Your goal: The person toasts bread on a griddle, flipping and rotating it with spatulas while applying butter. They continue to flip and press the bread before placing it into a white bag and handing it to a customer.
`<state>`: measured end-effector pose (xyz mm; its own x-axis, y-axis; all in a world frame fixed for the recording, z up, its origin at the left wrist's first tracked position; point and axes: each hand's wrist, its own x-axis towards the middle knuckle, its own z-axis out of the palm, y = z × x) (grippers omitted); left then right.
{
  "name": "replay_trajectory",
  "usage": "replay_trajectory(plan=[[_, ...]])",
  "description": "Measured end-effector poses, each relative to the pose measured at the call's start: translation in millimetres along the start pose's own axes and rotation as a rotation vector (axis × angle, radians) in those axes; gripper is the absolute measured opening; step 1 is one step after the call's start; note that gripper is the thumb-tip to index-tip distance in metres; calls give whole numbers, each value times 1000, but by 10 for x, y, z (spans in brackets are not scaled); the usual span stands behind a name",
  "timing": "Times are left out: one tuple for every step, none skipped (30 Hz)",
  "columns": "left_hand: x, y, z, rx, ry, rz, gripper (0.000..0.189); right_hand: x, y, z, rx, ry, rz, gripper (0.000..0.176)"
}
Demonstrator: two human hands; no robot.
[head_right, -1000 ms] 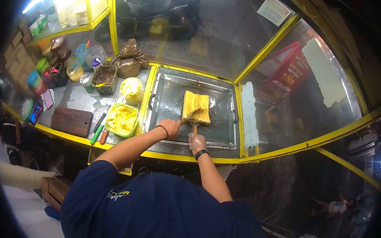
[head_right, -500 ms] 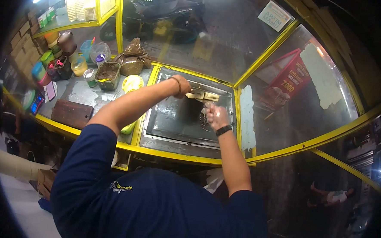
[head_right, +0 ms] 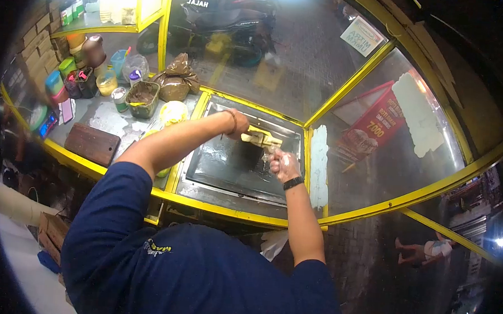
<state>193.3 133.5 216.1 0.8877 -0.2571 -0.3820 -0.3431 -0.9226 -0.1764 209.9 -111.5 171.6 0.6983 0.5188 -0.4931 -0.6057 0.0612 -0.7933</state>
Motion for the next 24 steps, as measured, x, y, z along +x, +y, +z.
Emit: replay_trajectory(plan=[[-79,84,47,1,-6,32,30,-36,73,-26,-16,-22,15,19],[-171,197,113,-2,-7,0,30,-61,168,-71,-24,-21,33,20],[-310,314,186,-46,29,9,29,-80,267,-116,-33,-21,51,20],[-270,402,382,-48,8,2,28,-119,375,-134,-48,-26,62,20],[-319,503,519,-78,18,-3,30,-164,490,-165,-62,-30,75,20],[-359,612,680,-128,40,-23,28,-151,615,-237,-58,-85,92,20],[-399,685,832,-140,54,-19,27,-158,723,-278,-20,-77,156,18],[-415,730,955,-191,36,-48,27,-173,822,-327,-18,-78,186,16],[-462,768,1029,-243,18,-78,27,-229,887,-328,-18,-80,216,15],[-510,779,1114,-353,82,-113,28,-319,908,-302,-99,-40,200,10],[-552,778,1216,-463,146,-149,29,-418,886,-298,-98,-21,213,9],[-608,805,1335,-573,205,-183,30,-456,883,-364,-125,-34,225,10],[-668,837,1461,-665,274,-201,28,-504,853,-432,-151,-48,235,10],[-723,859,1573,-753,347,-220,25,-563,819,-488,-140,-29,205,10],[-777,888,1659,-842,423,-238,23,-669,759,-502,-130,-9,174,10],[-843,930,1728,-932,461,-272,22,-727,722,-500,-120,10,143,10],[-911,989,1799,-1023,498,-306,22,-735,713,-493,-117,10,106,9],[-959,1053,1850,-1115,532,-340,22,-741,716,-486,-113,10,71,8],[-948,1125,1933,-1159,583,-379,23,-746,729,-479,-109,11,37,7],[-913,1197,2023,-1203,632,-419,23,-631,813,-542,-117,26,43,7],[-893,1243,2083,-1248,680,-460,24,-552,877,-555,-108,74,44,7],[-894,1279,2048,-1316,620,-513,27,-474,929,-549,-100,122,44,7],[-866,1306,2054,-1390,583,-532,27,-381,978,-567,-95,168,42,8],[-812,1325,2099,-1462,547,-553,28,-227,1057,-636,-274,143,-19,17]])
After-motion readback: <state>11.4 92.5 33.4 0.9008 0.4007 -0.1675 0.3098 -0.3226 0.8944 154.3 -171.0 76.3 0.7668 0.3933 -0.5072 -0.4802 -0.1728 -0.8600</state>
